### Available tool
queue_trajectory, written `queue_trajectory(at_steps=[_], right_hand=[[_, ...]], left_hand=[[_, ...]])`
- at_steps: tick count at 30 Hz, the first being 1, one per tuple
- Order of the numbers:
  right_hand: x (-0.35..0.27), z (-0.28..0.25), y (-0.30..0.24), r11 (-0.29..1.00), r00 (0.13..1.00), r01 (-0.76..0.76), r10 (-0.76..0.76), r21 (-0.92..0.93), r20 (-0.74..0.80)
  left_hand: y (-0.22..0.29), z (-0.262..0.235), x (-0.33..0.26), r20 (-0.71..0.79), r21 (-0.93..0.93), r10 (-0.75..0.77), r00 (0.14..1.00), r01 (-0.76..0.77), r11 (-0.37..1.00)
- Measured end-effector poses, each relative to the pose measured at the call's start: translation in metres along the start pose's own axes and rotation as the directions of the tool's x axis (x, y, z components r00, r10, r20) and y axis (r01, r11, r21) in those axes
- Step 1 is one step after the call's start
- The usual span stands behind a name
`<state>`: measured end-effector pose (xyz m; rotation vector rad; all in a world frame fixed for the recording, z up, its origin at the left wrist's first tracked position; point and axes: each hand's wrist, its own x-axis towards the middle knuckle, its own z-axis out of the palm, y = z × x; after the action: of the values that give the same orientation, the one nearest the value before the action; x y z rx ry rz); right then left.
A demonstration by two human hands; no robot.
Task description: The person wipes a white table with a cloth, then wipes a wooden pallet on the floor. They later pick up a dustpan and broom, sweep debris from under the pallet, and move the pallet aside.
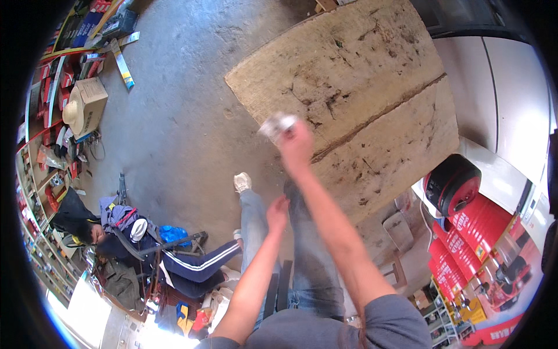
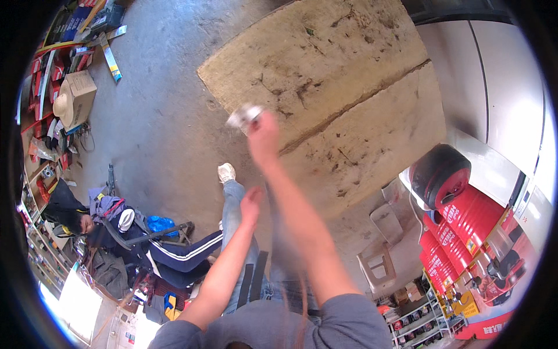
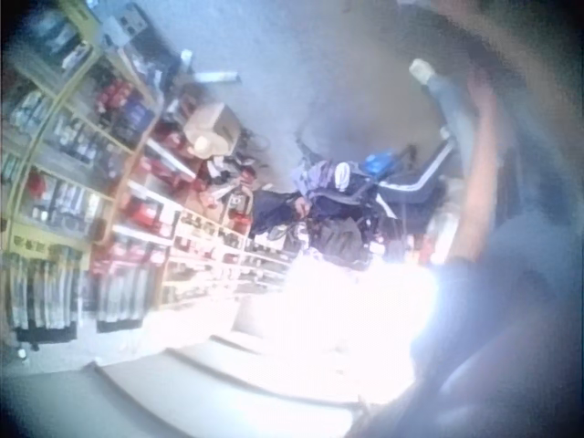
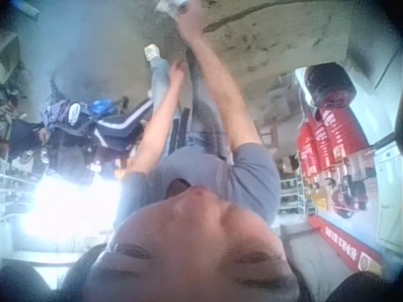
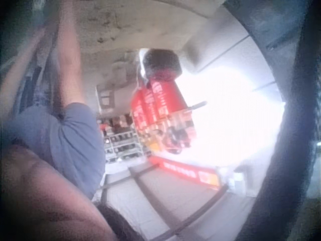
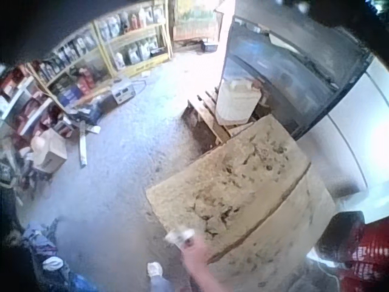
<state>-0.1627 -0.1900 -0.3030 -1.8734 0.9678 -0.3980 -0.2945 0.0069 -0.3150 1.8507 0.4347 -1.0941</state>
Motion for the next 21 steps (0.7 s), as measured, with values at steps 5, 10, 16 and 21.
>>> queue_trajectory(at_steps=[5, 10, 16, 21], right_hand=[[0.168, -0.156, 0.088, 0.975, 0.94, -0.194, 0.217, 0.11, -0.263], [0.256, -0.221, 0.143, 0.876, 0.922, -0.227, 0.052, -0.426, -0.384], [0.17, -0.105, 0.089, 0.932, 0.982, -0.028, -0.042, -0.361, -0.184], [0.078, 0.013, 0.01, 0.961, 0.997, 0.078, -0.081, -0.266, -0.001]], left_hand=[[0.035, 0.066, 0.009, -0.018, -0.065, 0.059, 0.998, -0.06, 0.996], [0.054, 0.079, 0.0, 0.059, -0.152, 0.053, 0.997, -0.044, 0.987], [0.05, 0.083, -0.004, 0.082, -0.124, 0.025, 0.996, -0.015, 0.992], [0.036, 0.071, 0.007, 0.154, -0.319, 0.071, 0.985, -0.019, 0.948]])
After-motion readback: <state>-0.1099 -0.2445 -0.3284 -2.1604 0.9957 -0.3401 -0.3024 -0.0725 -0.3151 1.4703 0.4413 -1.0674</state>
